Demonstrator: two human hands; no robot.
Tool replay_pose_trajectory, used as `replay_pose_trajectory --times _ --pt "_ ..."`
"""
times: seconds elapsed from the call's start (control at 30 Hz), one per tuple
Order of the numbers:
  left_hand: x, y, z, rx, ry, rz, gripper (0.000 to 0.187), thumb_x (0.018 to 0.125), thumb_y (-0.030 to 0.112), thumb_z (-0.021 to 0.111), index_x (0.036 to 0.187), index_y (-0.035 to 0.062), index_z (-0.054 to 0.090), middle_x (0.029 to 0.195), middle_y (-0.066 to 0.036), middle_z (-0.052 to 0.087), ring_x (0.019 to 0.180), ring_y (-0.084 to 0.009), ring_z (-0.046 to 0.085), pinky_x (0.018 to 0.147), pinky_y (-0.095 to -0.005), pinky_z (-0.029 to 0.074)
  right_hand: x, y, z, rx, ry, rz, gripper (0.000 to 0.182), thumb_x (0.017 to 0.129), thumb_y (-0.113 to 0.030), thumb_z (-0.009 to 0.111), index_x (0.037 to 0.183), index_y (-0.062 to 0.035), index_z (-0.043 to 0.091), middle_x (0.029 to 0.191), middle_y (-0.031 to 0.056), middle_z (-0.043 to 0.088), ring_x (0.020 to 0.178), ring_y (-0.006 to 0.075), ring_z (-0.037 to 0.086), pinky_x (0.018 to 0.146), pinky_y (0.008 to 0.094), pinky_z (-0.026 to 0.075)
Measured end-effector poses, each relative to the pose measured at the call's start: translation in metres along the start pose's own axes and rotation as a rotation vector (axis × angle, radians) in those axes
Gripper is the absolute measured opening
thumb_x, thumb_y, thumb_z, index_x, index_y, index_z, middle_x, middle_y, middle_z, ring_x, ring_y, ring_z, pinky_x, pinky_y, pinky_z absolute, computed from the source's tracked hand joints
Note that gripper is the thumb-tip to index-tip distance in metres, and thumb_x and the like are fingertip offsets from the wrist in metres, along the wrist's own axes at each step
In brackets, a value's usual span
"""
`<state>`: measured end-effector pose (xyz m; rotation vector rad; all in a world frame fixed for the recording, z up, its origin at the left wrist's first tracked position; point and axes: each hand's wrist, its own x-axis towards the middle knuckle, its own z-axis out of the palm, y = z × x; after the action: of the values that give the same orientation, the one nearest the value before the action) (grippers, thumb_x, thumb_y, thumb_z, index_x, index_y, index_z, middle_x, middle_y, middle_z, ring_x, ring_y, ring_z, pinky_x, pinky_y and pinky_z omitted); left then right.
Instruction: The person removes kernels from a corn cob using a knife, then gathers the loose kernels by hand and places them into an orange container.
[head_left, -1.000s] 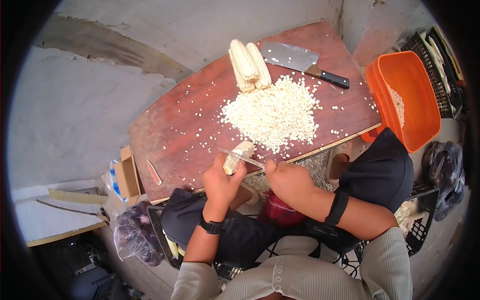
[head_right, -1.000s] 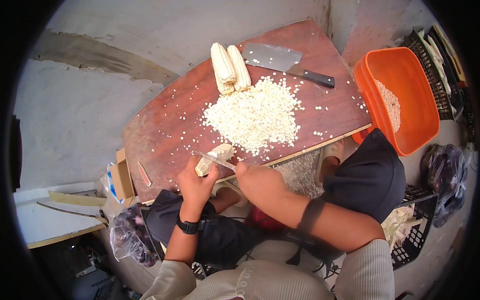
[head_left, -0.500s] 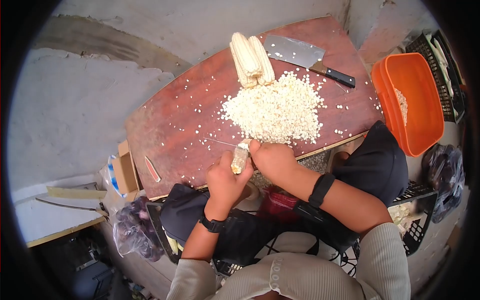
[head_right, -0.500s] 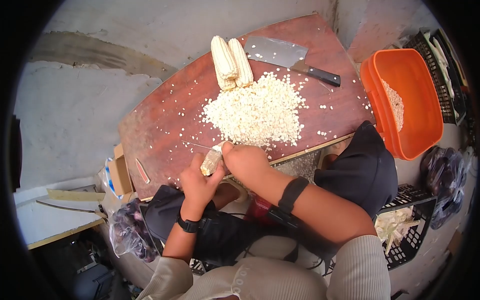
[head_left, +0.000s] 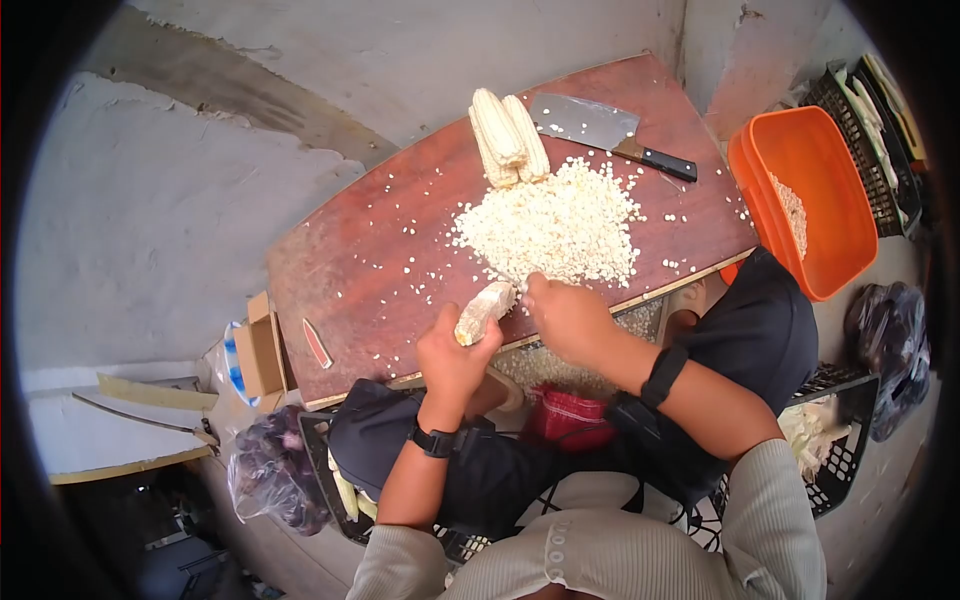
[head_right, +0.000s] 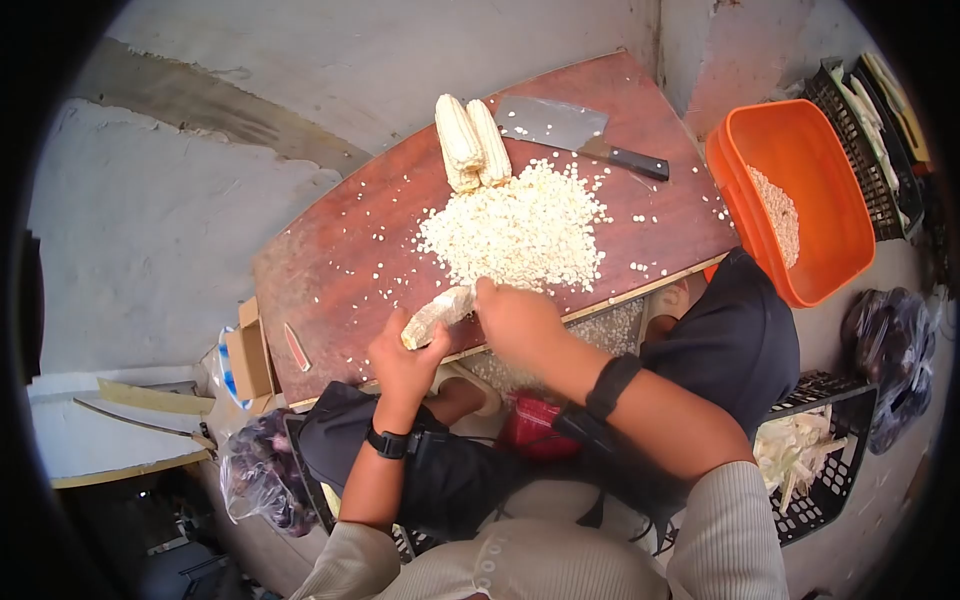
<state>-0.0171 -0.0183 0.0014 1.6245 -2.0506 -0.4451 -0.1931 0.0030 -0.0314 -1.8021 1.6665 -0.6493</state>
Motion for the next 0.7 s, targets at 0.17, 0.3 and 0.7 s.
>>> replay_pose_trajectory --times 0.17,0.3,0.7 --pt "-0.001 -0.002 -0.001 -0.072 0.018 -0.033 0.031 0.072 0.024 0.076 0.077 0.0011 0.056 0.068 -0.021 0.062 0.065 -0.0378 0.063 0.057 -0.0409 0.050 -0.035 -0.008 0.004 -0.261 0.036 -0.123 0.010 0.085 -0.010 0.051 0.091 -0.0023 0.052 0.077 0.0164 0.064 0.066 0.0301 0.067 0.054 0.0394 0.054" --pt "0.000 0.001 -0.001 -0.078 0.004 -0.045 0.031 0.072 0.025 0.076 0.078 0.0017 0.056 0.069 -0.020 0.063 0.065 -0.0374 0.064 0.058 -0.0405 0.050 -0.038 -0.004 0.001 -0.280 -0.088 -0.035 0.010 0.084 -0.009 0.052 0.090 -0.0007 0.051 0.076 0.0156 0.064 0.068 0.0301 0.068 0.055 0.0390 0.054" --pt "0.013 0.007 0.006 0.002 -0.074 0.003 0.029 0.074 0.024 0.076 0.075 0.0023 0.055 0.065 -0.019 0.062 0.063 -0.0368 0.063 0.055 -0.0407 0.050 -0.019 0.000 0.006 -0.244 -0.159 0.009 0.009 0.084 -0.009 0.052 0.089 -0.0012 0.051 0.074 0.0166 0.063 0.070 0.0327 0.067 0.055 0.0421 0.054"
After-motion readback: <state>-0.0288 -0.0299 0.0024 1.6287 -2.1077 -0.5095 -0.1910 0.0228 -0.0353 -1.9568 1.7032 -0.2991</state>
